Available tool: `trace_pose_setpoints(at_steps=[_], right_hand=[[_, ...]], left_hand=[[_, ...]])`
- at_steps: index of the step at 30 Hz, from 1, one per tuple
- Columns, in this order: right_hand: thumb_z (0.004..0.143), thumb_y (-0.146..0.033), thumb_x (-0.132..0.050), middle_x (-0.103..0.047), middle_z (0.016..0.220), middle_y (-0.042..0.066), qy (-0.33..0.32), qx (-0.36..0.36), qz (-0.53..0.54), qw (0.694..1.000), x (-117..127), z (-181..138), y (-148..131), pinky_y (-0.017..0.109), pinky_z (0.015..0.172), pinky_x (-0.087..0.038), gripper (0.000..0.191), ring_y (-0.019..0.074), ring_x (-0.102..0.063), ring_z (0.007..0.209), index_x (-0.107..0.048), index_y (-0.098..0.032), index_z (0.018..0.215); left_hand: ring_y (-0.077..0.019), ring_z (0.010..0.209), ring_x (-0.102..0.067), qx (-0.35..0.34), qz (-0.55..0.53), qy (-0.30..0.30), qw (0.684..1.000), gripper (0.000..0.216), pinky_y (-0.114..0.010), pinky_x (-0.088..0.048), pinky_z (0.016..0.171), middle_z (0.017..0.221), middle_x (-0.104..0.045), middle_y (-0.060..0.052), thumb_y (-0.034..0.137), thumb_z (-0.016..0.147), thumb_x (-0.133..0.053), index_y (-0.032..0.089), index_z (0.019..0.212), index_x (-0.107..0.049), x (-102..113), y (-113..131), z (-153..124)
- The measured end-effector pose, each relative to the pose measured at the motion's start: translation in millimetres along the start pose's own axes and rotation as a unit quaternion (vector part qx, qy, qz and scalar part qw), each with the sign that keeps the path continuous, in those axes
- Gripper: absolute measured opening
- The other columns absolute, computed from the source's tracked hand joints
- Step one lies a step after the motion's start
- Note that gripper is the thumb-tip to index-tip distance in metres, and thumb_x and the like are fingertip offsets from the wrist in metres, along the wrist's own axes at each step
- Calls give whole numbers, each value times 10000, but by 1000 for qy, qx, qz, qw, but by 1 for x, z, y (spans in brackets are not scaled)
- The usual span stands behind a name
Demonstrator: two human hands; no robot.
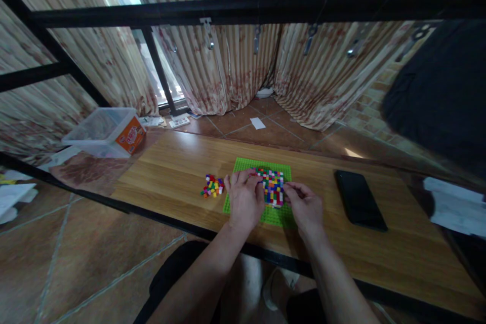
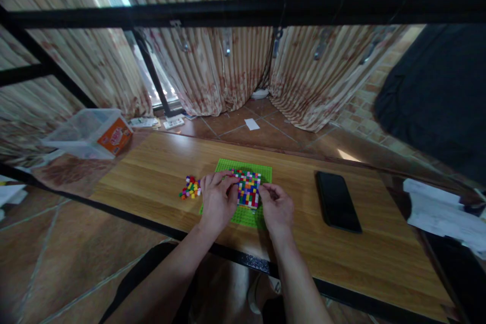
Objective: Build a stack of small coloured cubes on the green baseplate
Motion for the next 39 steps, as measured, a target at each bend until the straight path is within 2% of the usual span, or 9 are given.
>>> trace_pose_setpoints(at_steps=[4, 6, 10, 15, 18, 21, 30, 39], right_hand=[[637, -434, -731, -726, 707, 42, 18, -11, 13, 1000, 4, 1, -2, 294, 581, -498, 304, 178, -640, 600, -722, -170, 789], [629, -424, -729, -725, 708, 37, 22, -12, 18, 1000, 5, 2, -2, 294, 580, -498, 293, 174, -636, 589, -721, -173, 780], [639, -413, -721, -717, 693, 29, 19, -3, 12, 1000, 3, 3, 0, 291, 574, -486, 280, 166, -620, 574, -724, -175, 785], [659, -434, -713, -720, 705, 35, 8, 1, 4, 1000, 1, 4, 4, 291, 576, -482, 294, 168, -621, 581, -727, -176, 798], [668, -446, -710, -729, 722, 44, 3, 2, -5, 1000, 1, 4, 6, 296, 579, -489, 310, 177, -634, 594, -731, -176, 818], [677, -459, -710, -732, 724, 50, 2, 5, -11, 1000, 0, 5, 7, 296, 574, -489, 321, 182, -638, 598, -734, -175, 827], [672, -466, -715, -743, 745, 59, -8, 11, -8, 1000, 0, 6, 10, 322, 592, -519, 337, 196, -657, 607, -740, -176, 841], [670, -466, -721, -735, 720, 57, 3, 16, -8, 1000, -1, 6, 6, 311, 567, -510, 339, 194, -657, 586, -737, -170, 835]], left_hand=[[-304, 1099, -553, 68, 76, -1, 995, 212, -498, -377, 973, 1163, -682, -84, 320, 835, -634, 214, 998, -719, 14, -31, 10], [-302, 1107, -561, 100, 94, -7, 991, 240, -486, -386, 971, 1172, -684, -85, 347, 861, -596, 217, 1025, -713, 21, -44, 14], [-288, 1086, -588, 159, 108, -19, 981, 241, -464, -418, 952, 1149, -700, -74, 278, 878, -536, 232, 1029, -718, 36, -62, 18], [-336, 1145, -578, 227, 154, -78, 959, 337, -490, -456, 937, 1197, -685, -118, 222, 860, -500, 207, 1131, -700, 47, -92, 22], [-279, 1141, -609, 231, 158, -109, 954, 403, -385, -467, 960, 1177, -694, -140, 149, 840, -480, 166, 1193, -675, 50, -115, 25], [-229, 1052, -658, 219, 150, -125, 956, 420, -311, -486, 922, 1082, -731, -124, 103, 825, -468, 167, 1173, -693, 51, -130, 27], [-209, 927, -668, 181, 134, -135, 965, 354, -280, -503, 818, 971, -721, -89, 94, 782, -519, 240, 970, -780, 47, -132, 29], [-242, 879, -681, 210, 100, -102, 967, 250, -327, -504, 789, 919, -737, -117, 140, 804, -531, 186, 875, -766, 49, -130, 31]])
Point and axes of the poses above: each hand's wrist, its own z-axis towards the middle knuckle, its own x-axis out of the back of the hand, y = z × x, the point moved 4 cm from there along z, towards the middle knuckle
